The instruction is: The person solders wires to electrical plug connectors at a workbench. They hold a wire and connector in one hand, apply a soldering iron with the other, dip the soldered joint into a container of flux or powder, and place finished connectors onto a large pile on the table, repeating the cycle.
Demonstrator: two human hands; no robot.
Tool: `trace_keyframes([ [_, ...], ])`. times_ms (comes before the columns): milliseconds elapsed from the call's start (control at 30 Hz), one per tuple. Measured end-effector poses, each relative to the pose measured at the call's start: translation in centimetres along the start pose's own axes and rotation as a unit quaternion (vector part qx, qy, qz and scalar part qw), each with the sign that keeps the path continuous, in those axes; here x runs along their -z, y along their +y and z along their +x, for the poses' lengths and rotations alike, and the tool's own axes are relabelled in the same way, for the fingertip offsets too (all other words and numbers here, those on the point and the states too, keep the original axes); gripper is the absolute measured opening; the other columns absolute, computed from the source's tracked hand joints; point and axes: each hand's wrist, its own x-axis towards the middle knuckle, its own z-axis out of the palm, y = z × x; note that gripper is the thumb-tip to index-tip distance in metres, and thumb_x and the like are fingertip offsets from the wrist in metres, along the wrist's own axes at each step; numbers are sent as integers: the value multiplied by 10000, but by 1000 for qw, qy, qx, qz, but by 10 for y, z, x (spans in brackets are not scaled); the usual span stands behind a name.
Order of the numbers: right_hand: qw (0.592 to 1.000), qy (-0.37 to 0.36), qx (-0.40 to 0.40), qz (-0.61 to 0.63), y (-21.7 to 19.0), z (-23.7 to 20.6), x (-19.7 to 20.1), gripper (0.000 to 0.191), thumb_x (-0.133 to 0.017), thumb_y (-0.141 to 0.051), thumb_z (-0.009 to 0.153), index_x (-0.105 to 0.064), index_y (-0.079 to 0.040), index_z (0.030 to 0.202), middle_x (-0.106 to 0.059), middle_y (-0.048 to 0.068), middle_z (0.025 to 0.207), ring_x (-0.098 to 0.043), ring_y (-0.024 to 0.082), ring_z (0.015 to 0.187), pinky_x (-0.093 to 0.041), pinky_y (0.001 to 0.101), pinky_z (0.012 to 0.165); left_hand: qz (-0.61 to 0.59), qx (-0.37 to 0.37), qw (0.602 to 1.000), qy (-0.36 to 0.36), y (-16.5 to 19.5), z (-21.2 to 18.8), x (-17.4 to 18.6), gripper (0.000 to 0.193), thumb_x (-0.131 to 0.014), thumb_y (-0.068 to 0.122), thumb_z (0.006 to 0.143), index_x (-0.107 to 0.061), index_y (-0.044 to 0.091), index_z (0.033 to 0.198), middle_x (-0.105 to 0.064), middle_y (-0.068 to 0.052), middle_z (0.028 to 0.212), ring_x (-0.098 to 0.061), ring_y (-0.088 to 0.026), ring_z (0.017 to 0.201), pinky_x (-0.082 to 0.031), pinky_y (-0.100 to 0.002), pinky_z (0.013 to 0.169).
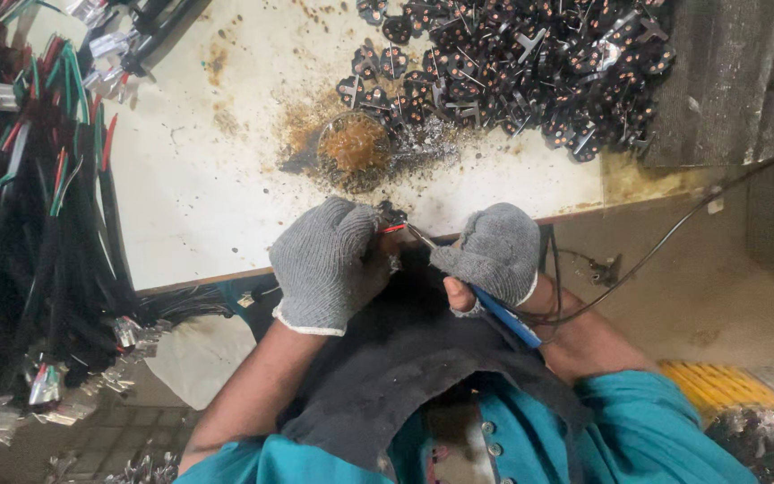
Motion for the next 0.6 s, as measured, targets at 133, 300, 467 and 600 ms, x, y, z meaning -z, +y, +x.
trace_keyframes([
  [133,990,-133,-49,10,4,-10,-5,10,-806,-316,796,-795,-314,795,-701,-125,637,-642,165,541,-449,378,486,-3,-4,1000,-5,0,0,1,180,-794,205,742,-662,154,853,-587,-86,782,-622,-334,709,-468,-462,593],
  [300,988,-113,-28,101,8,-24,-24,116,-774,-333,762,-773,-249,841,-725,-107,731,-683,132,635,-486,343,540,4,1,1000,-20,0,1,2,187,-798,197,730,-646,148,828,-580,-95,778,-617,-339,706,-466,-465,592],
  [467,785,-207,-388,437,1,-21,-27,231,-727,-359,861,-756,-235,669,-742,-77,647,-696,142,603,-528,338,568,-7,-6,1000,-9,1,2,3,206,-791,191,703,-668,158,865,-587,-89,783,-621,-336,713,-474,-463,600],
  [600,926,-248,-263,105,-3,-9,-18,381,-690,-425,878,-715,-252,539,-684,-115,534,-640,103,476,-466,317,473,-13,-4,1000,-6,0,1,3,190,-801,200,749,-658,153,866,-596,-88,797,-629,-332,728,-479,-461,613],
])
